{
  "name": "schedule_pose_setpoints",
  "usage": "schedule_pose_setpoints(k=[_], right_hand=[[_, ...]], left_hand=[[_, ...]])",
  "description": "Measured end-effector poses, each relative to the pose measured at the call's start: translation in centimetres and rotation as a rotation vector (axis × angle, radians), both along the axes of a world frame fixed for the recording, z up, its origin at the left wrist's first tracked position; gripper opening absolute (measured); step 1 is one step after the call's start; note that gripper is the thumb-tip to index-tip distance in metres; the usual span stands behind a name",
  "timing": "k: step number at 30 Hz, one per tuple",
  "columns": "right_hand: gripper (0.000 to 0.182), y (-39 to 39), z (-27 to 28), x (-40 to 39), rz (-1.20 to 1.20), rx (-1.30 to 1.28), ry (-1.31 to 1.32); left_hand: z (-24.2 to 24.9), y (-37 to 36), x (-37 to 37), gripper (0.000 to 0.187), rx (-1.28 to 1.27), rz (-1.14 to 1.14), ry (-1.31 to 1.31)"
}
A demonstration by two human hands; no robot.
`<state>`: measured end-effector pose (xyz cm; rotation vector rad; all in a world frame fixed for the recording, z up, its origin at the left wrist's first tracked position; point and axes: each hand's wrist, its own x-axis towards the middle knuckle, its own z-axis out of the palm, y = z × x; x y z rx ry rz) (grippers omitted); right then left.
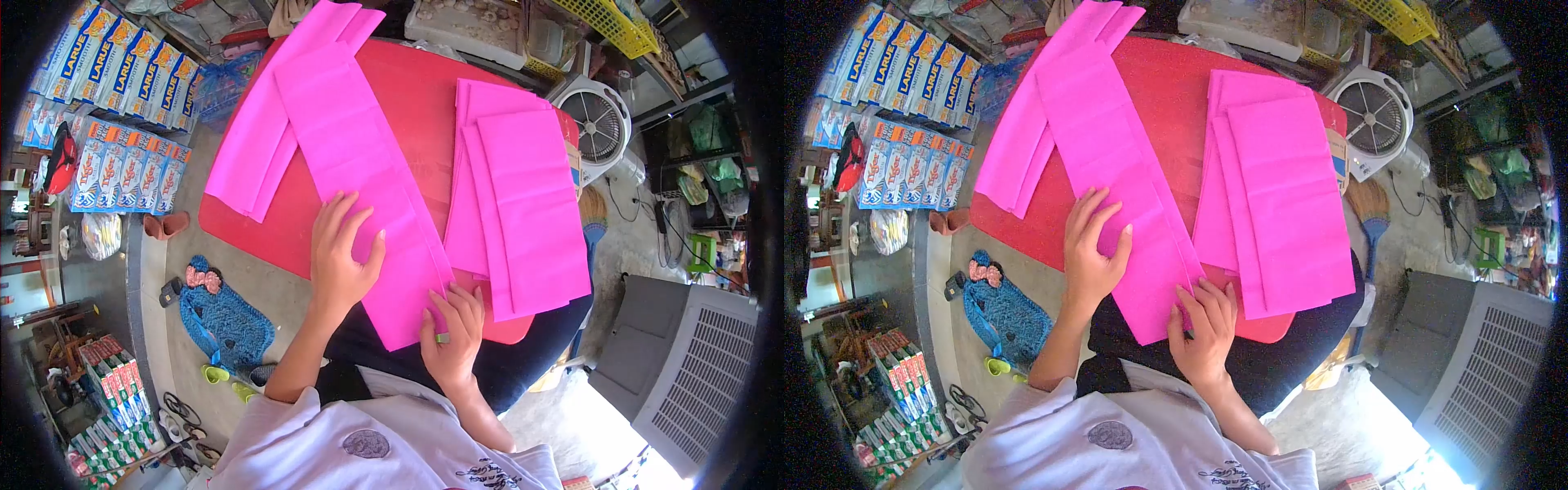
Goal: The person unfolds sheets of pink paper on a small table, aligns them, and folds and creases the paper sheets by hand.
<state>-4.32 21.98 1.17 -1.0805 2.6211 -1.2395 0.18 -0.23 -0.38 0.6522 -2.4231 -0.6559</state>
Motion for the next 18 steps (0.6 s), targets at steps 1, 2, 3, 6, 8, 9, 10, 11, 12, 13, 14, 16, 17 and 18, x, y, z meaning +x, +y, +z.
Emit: schedule_pose_setpoints(k=[1,2,3,6,8,9,10,11,12,13,14,16,17,18], right_hand=[[0.033,0.0,-0.1,0.0,-0.002,-0.004,0.003],[0.033,0.0,-0.2,0.0,-0.004,-0.007,0.006],[0.032,0.0,-0.3,0.0,-0.006,-0.011,0.009],[0.032,0.1,-0.4,0.1,-0.006,-0.034,0.021],[0.032,0.0,-0.2,0.1,-0.012,-0.036,0.021],[0.032,-0.1,-0.2,0.1,-0.015,-0.038,0.021],[0.033,-0.1,-0.1,0.0,-0.012,-0.052,0.013],[0.033,-0.2,-0.1,0.0,-0.010,-0.066,0.004],[0.033,-0.3,0.0,0.0,-0.008,-0.080,-0.005],[0.035,-0.5,0.2,0.0,0.005,-0.101,-0.002],[0.036,-0.7,0.5,-0.1,0.017,-0.124,0.002],[0.039,-1.2,1.6,-0.2,0.088,-0.148,0.030],[0.041,-1.7,2.5,-0.3,0.144,-0.150,0.053],[0.042,-2.2,3.3,-0.3,0.199,-0.152,0.076]], left_hand=[[0.1,0.1,0.0,0.035,0.004,0.004,0.004],[0.1,0.1,0.0,0.034,0.008,0.008,0.007],[0.1,0.1,0.0,0.034,0.016,0.011,0.009],[0.3,0.2,0.0,0.034,0.039,0.014,0.024],[0.4,0.1,0.1,0.034,0.056,0.013,0.040],[0.5,0.1,0.1,0.034,0.080,0.013,0.061],[0.5,0.1,0.2,0.033,0.103,0.012,0.080],[0.6,0.0,0.3,0.033,0.126,0.011,0.100],[0.6,-0.2,0.4,0.033,0.187,0.009,0.137],[0.6,-0.3,0.6,0.033,0.248,0.006,0.175],[0.5,-0.6,0.7,0.033,0.308,0.003,0.214],[0.3,-1.2,1.1,0.037,0.559,0.002,0.355],[0.5,-1.5,1.2,0.039,0.685,-0.001,0.423],[1.1,-2.2,1.5,0.045,0.744,-0.005,0.418]])
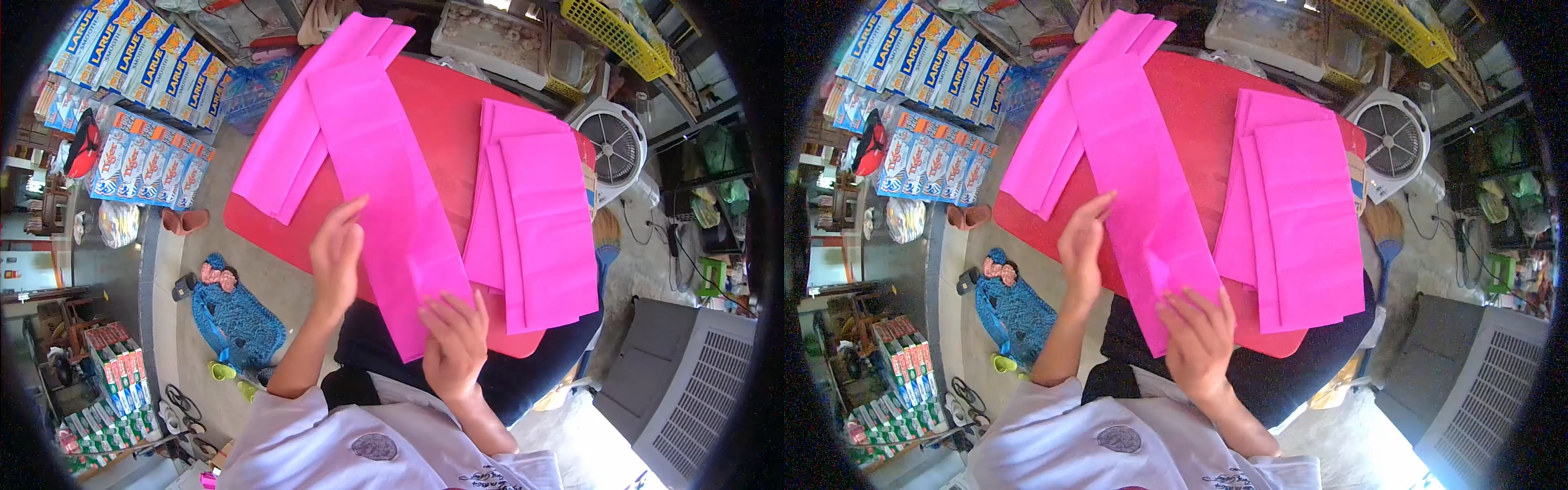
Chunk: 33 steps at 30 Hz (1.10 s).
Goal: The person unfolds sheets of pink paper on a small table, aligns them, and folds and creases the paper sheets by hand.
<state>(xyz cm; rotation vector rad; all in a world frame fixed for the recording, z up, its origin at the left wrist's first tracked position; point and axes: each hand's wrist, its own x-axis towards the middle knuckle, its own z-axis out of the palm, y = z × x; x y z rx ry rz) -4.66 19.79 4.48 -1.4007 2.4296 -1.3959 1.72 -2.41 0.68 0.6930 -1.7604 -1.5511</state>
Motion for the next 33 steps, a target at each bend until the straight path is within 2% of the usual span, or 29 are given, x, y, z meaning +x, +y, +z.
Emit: schedule_pose_setpoints(k=[3,4,9,12,13,16,19,20,23,25,27,29,33], right_hand=[[0.040,-2.0,2.2,0.8,0.189,-0.023,0.051],[0.041,-2.6,2.9,1.1,0.262,-0.037,0.061],[0.045,-5.6,4.9,3.4,0.529,-0.040,0.168],[0.045,-6.9,4.8,5.0,0.629,0.007,0.234],[0.044,-7.3,4.7,5.5,0.653,0.022,0.255],[0.042,-8.2,4.3,6.7,0.704,0.046,0.288],[0.040,-8.4,4.2,6.6,0.767,0.016,0.252],[0.040,-8.5,4.1,6.3,0.790,-0.005,0.231],[0.044,-8.7,4.8,3.1,0.671,-0.173,-0.188],[0.054,-8.9,3.3,0.2,0.378,-0.062,-0.193],[0.051,-9.5,2.3,-3.0,0.017,0.042,-0.068],[0.049,-9.8,0.7,-5.0,-0.109,0.222,-0.105],[0.049,-11.4,-1.1,-6.0,-0.124,0.274,-0.117]], left_hand=[[2.5,-3.1,0.5,0.067,0.136,-0.043,0.012],[3.0,-4.5,0.7,0.068,0.145,-0.042,0.028],[8.0,-9.3,1.3,0.066,-0.142,-0.050,-0.341],[9.4,-11.3,1.2,0.054,-0.258,-0.088,-0.539],[9.5,-11.9,1.0,0.039,-0.370,-0.121,-0.527],[9.7,-12.0,0.9,0.034,-0.404,-0.038,-0.688],[7.4,-15.1,2.5,0.029,-0.458,0.018,-0.652],[7.1,-15.9,3.4,0.028,-0.353,0.020,-0.582],[6.4,-17.2,5.7,0.028,-0.083,0.061,-0.432],[5.0,-17.6,7.2,0.029,0.047,0.140,-0.415],[2.3,-18.2,8.5,0.030,0.087,0.180,-0.354],[1.4,-17.4,8.8,0.030,0.069,0.201,-0.326],[0.8,-16.3,8.9,0.029,-0.032,0.164,-0.336]])
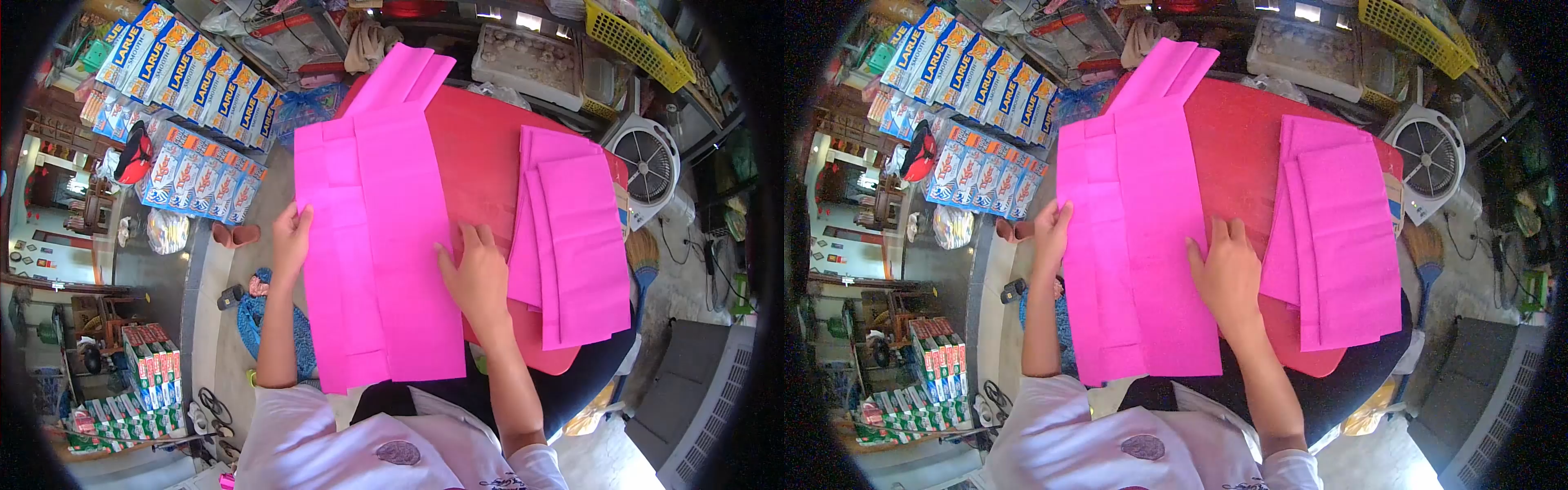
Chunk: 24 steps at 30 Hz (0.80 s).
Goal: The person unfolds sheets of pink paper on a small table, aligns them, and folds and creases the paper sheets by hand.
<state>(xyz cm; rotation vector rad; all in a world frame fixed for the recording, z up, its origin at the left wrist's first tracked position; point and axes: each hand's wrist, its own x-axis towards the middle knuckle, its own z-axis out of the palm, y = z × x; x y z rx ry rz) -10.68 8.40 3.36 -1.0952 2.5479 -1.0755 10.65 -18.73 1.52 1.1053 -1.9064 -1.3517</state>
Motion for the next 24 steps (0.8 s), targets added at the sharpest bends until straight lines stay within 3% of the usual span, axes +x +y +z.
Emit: schedule_pose_setpoints(k=[8,17,20,24], right_hand=[[0.039,-3.5,-0.9,-0.6,-0.085,0.010,-0.053],[0.026,-4.2,-1.7,-1.4,-0.102,-0.188,-0.085],[0.027,-4.5,-2.4,-1.8,-0.111,-0.348,-0.378],[0.032,-3.4,-0.6,-2.5,-0.147,-0.335,-0.436]], left_hand=[[0.0,1.2,-0.5,0.023,-0.004,0.007,0.069],[-0.4,2.2,-1.2,0.023,-0.044,0.045,0.154],[-0.8,2.1,-1.0,0.025,-0.066,0.008,0.149],[-1.1,2.0,-1.0,0.023,-0.085,-0.033,0.148]])
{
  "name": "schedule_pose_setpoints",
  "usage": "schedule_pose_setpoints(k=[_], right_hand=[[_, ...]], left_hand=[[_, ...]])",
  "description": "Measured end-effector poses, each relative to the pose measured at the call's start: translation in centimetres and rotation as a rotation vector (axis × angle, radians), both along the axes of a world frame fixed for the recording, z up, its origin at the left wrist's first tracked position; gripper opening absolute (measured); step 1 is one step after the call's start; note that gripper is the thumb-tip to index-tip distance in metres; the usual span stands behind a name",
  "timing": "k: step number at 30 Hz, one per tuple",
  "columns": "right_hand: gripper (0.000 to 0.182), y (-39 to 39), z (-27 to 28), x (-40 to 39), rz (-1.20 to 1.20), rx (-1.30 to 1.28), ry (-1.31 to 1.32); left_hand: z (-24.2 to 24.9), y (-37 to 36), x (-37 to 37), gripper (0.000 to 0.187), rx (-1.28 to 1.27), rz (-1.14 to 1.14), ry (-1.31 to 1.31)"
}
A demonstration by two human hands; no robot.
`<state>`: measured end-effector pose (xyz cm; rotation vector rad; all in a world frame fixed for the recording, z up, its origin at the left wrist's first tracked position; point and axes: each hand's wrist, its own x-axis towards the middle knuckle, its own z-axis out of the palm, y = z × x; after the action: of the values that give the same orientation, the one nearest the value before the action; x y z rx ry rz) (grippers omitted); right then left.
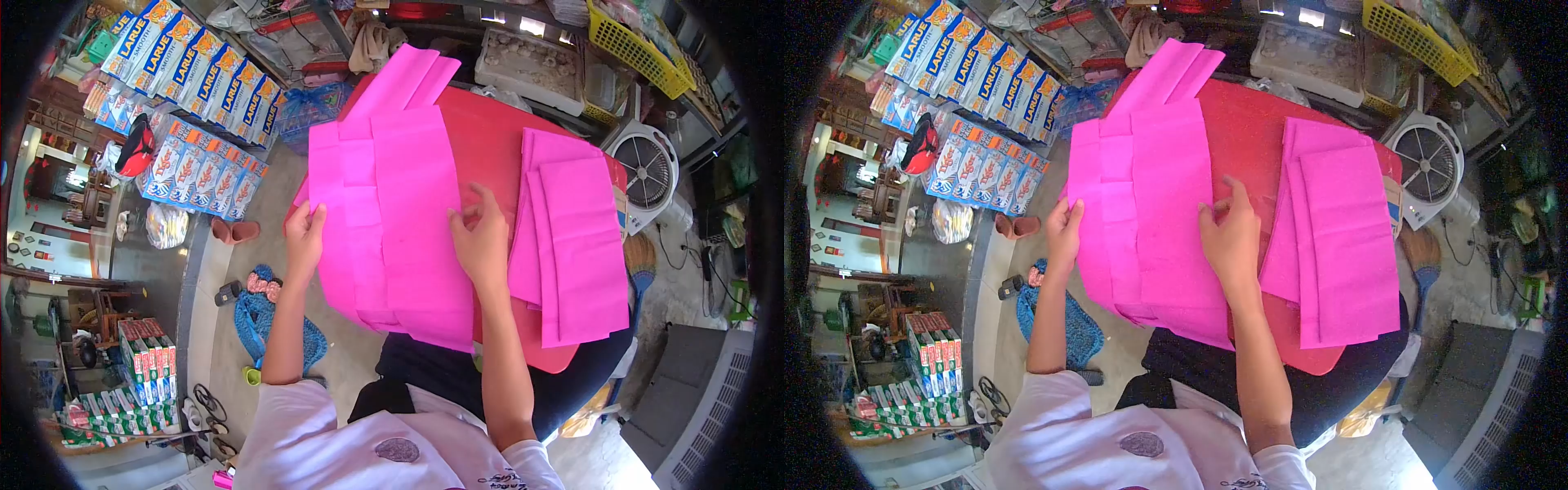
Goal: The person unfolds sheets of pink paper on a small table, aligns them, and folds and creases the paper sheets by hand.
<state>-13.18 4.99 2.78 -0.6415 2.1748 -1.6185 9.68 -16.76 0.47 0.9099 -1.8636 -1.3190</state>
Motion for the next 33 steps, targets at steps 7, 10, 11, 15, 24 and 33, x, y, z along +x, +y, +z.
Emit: schedule_pose_setpoints(k=[7,10,11,15,24,33], right_hand=[[0.029,6.9,8.3,-4.3,-0.018,0.042,0.080],[0.025,10.7,8.0,-7.4,0.026,0.141,0.148],[0.023,12.0,7.6,-8.3,0.048,0.175,0.179],[0.024,15.7,4.7,-9.3,0.142,0.218,0.054],[0.025,14.9,3.8,-8.1,0.191,0.201,-0.039],[0.031,10.5,4.9,-13.4,0.415,0.421,0.381]], left_hand=[[3.6,4.2,-6.0,0.030,0.296,-0.022,-0.009],[2.1,5.7,-9.2,0.038,0.377,-0.197,-0.106],[1.7,6.3,-10.3,0.040,0.402,-0.276,-0.128],[0.8,7.3,-12.0,0.051,0.586,-0.393,-0.159],[2.0,1.0,-16.2,0.028,0.533,-0.296,-0.192],[2.2,-4.1,-18.3,0.040,-0.095,-0.143,-0.304]])
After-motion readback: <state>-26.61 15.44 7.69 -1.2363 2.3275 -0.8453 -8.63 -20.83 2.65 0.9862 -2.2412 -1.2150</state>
